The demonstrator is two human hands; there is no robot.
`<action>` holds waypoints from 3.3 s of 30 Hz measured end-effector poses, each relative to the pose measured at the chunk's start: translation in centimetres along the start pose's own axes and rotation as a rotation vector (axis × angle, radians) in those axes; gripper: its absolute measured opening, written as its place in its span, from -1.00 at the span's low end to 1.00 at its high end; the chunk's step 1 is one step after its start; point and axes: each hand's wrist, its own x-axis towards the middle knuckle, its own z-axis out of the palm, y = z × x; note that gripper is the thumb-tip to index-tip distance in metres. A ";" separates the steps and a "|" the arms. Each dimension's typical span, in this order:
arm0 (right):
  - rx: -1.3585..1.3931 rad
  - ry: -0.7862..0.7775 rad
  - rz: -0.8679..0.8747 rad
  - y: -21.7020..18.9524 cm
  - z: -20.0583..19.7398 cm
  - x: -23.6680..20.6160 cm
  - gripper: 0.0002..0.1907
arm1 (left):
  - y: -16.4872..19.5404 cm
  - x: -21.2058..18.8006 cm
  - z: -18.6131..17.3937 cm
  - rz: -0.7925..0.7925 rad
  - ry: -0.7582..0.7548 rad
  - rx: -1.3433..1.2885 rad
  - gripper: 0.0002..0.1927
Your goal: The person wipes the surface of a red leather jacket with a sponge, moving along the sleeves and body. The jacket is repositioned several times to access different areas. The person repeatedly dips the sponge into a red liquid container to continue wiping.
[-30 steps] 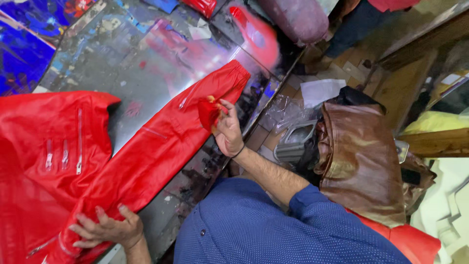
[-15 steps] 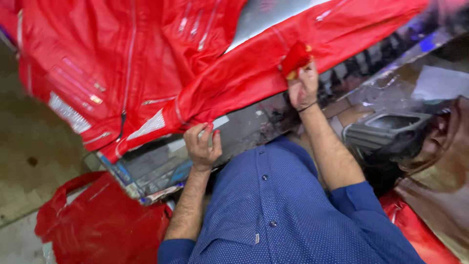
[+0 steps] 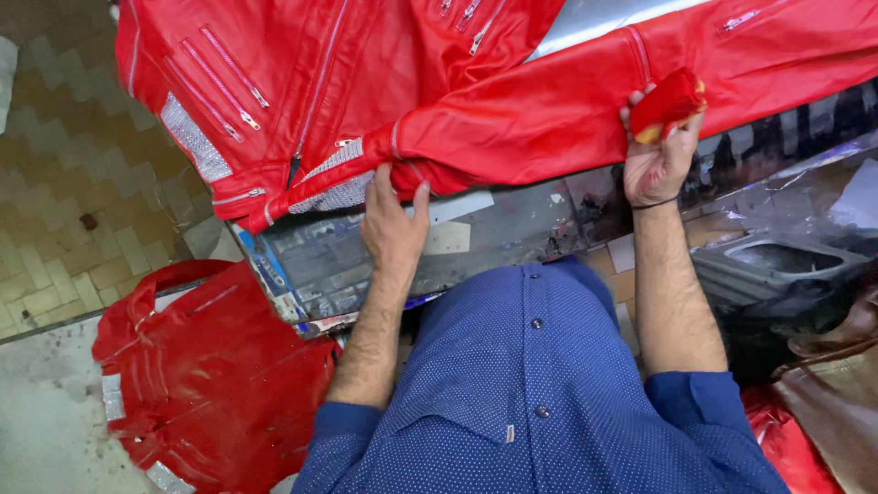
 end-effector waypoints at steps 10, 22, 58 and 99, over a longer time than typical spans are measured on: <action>0.013 0.039 0.016 0.1 -0.4 -0.3 -0.34 | -0.9 3.0 4.6 -0.139 -0.078 -0.038 -0.24; -0.060 -0.061 0.039 0.4 7.7 -1.1 -0.36 | -3.9 -1.3 4.7 0.215 0.024 -0.248 -0.26; -1.705 -0.734 -0.795 4.2 12.7 -0.6 -0.90 | -4.7 -2.2 3.3 0.078 -0.282 -0.308 -0.18; -1.888 -0.456 -0.730 6.9 16.1 -0.8 -0.91 | -4.7 -2.2 4.2 0.043 -0.181 -0.341 -0.10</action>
